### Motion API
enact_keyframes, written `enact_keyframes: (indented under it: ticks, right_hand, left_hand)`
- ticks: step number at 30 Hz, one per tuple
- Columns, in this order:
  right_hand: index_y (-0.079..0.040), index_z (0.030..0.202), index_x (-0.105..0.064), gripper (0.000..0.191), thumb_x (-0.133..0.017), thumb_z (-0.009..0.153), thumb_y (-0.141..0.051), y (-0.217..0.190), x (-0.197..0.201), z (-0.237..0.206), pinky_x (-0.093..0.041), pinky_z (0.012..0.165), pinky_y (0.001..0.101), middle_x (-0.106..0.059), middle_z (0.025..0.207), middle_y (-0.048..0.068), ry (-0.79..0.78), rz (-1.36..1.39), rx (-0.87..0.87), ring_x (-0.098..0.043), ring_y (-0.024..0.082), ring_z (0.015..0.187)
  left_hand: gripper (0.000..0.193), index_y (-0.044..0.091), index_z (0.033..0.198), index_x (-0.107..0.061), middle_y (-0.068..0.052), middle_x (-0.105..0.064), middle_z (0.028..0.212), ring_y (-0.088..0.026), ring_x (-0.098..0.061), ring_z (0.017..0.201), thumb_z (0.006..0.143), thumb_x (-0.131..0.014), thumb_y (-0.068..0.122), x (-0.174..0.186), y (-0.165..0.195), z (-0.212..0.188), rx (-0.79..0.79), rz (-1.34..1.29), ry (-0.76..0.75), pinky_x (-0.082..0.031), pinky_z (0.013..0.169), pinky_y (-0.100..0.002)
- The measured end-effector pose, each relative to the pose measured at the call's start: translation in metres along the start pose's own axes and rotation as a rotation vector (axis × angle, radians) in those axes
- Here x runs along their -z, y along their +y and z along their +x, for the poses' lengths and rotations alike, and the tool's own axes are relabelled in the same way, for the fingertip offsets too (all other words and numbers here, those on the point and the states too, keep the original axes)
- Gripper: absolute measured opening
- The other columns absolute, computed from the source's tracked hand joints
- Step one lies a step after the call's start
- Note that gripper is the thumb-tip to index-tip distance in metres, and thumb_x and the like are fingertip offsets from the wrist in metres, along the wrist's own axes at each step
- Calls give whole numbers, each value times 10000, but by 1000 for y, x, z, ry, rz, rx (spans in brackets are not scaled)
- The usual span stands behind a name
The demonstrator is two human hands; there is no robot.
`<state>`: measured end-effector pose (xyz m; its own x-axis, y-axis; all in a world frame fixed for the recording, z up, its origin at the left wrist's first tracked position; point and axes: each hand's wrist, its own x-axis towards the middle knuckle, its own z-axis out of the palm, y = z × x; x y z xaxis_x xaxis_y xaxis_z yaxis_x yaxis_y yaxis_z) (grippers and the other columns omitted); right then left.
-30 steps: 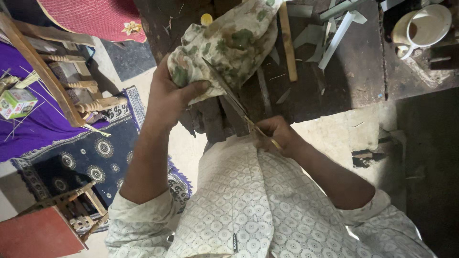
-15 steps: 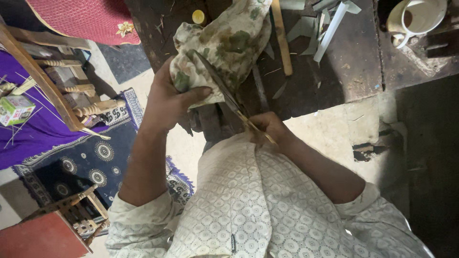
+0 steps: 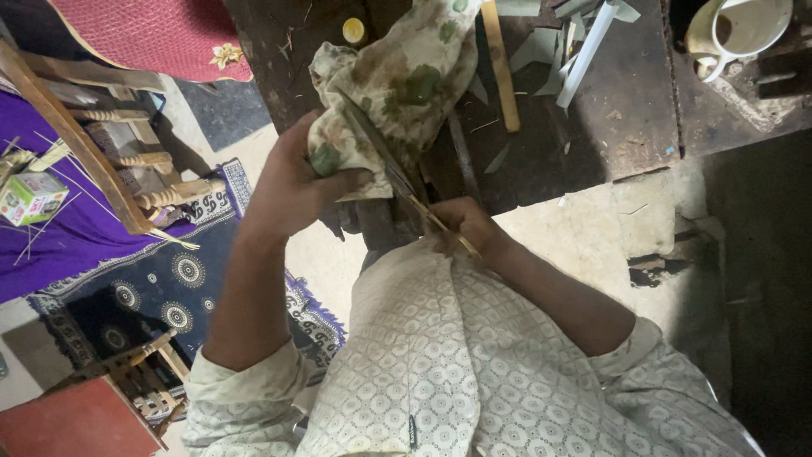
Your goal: The person pours a liquid from a plastic bottle into the slots of a motor stator, then uses a cloth and a wooden stick to spread the liquid inside the stator. The person also uses pliers to adjust a small wire component.
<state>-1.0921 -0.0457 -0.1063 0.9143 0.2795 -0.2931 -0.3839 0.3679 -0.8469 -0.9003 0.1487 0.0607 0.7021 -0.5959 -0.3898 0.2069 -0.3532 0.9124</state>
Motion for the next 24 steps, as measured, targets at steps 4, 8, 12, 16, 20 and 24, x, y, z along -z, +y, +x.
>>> enact_keyframes:
  ticks: [4, 8, 12, 16, 20, 24]
  right_hand:
    - [-51, 833, -636, 250, -841, 775, -182, -3, 1, -7, -502, 545, 289, -629, 715, -22, -24, 12, -29, -598, 81, 627]
    - [-46, 888, -652, 237, -820, 863, -210, -12, 0, -5, -538, 689, 282, -659, 810, -4, -54, -140, 23, -621, 80, 758]
    - [-72, 1000, -614, 476, -776, 912, -512, -19, -5, 4, -498, 722, 273, -602, 878, -9, -171, -43, 88, -567, 91, 815]
    - [-79, 1024, -584, 588, -694, 895, -642, -21, -5, 8, -443, 655, 272, -561, 836, -5, -187, 13, 49, -505, 104, 737]
    - [-66, 995, -611, 632, -655, 896, -689, -14, -8, 12, -463, 688, 257, -588, 863, 4, -222, 133, -33, -541, 107, 771]
    - [-41, 995, -585, 635, -696, 914, -661, -12, -9, 6, -432, 667, 306, -544, 848, 41, -229, 139, -182, -479, 144, 751]
  left_hand:
    - [654, -58, 1406, -513, -143, -705, 1243, -228, -726, 1144, 811, -783, -72, 14, -1, 0, -103, -206, -36, -641, 1017, -386]
    - [700, -16, 1414, -457, -127, -723, 1177, -220, -741, 1076, 805, -802, -40, 14, 0, -6, -9, -172, 5, -644, 930, -370]
    - [557, -40, 1399, -549, -135, -724, 1170, -217, -717, 1087, 911, -820, -36, 0, -1, -5, -115, -57, 15, -630, 943, -372]
    - [534, 1, 1390, -571, -90, -727, 1176, -162, -706, 1041, 908, -796, -53, -9, 3, -5, -187, 111, 81, -622, 884, -316]
    - [488, 48, 1336, -580, -48, -728, 1142, -128, -730, 959, 889, -724, -85, 6, 24, -9, -122, -52, 215, -659, 799, -281]
    - [414, 27, 1361, -608, -72, -717, 1144, -137, -693, 922, 980, -703, -104, 29, 47, -12, -236, 18, 168, -605, 791, -286]
